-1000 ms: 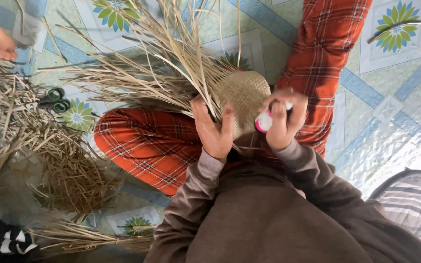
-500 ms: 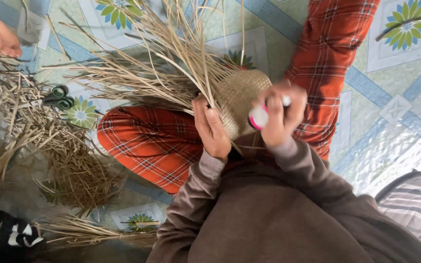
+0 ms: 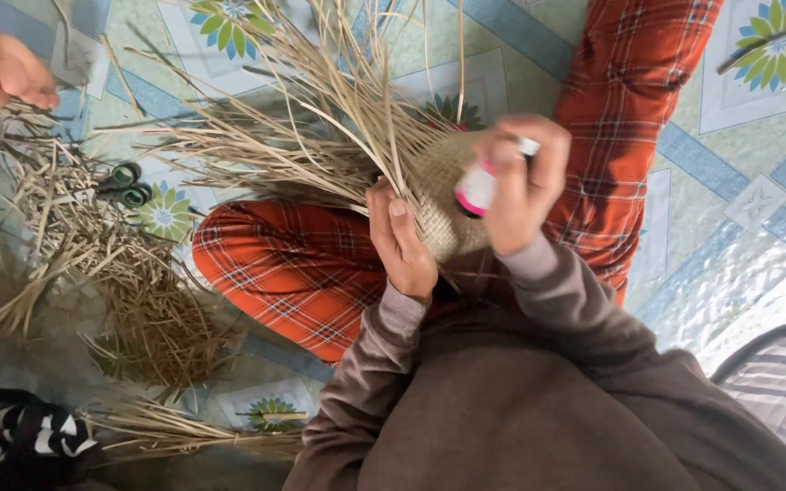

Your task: Shaping and finishing a woven item by applying a liquid adhesive or stiffener and manually pressing the strands into place.

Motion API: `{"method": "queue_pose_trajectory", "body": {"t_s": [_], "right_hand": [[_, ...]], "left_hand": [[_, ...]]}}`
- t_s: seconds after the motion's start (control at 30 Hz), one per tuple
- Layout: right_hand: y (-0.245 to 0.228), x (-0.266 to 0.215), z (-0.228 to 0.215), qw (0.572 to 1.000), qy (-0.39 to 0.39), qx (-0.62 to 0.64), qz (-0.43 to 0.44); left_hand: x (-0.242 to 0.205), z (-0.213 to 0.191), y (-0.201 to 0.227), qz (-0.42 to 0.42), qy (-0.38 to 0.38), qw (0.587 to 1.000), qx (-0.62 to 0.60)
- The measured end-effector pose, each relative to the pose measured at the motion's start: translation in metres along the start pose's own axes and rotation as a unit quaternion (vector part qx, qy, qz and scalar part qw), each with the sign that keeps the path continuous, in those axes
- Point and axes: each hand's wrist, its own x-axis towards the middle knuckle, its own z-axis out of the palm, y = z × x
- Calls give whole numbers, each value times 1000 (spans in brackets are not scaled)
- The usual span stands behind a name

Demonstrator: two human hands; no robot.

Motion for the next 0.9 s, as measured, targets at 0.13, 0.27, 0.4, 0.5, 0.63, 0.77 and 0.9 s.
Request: {"method": "queue_pose_trajectory", "body": {"t_s": [0.13,0.27,0.4,0.5,0.63,0.77,0.9], "right_hand": [[0,-1,-26,995,37,57,70],[10,30,5,990,-117,42,66],[23,72,30,958,-258,-116,-40],[76,93,11,958,-286,14,12],[98,111,-34,945,-190,-231,-132],[134,119,-62,948,-129,-269,-110],[138,119,-68,937,-137,-306,-95]], "left_hand": [[-3,0,1,5,-8,1000,2],[-3,-2,5,-3,-22,999,31],[-1,-3,13,-2,-27,999,43],[-1,-1,6,-9,-15,999,27],[-2,-1,7,-15,-16,999,28],[-4,-1,4,-28,-17,999,28],[-7,-2,3,-42,-13,999,29]]}}
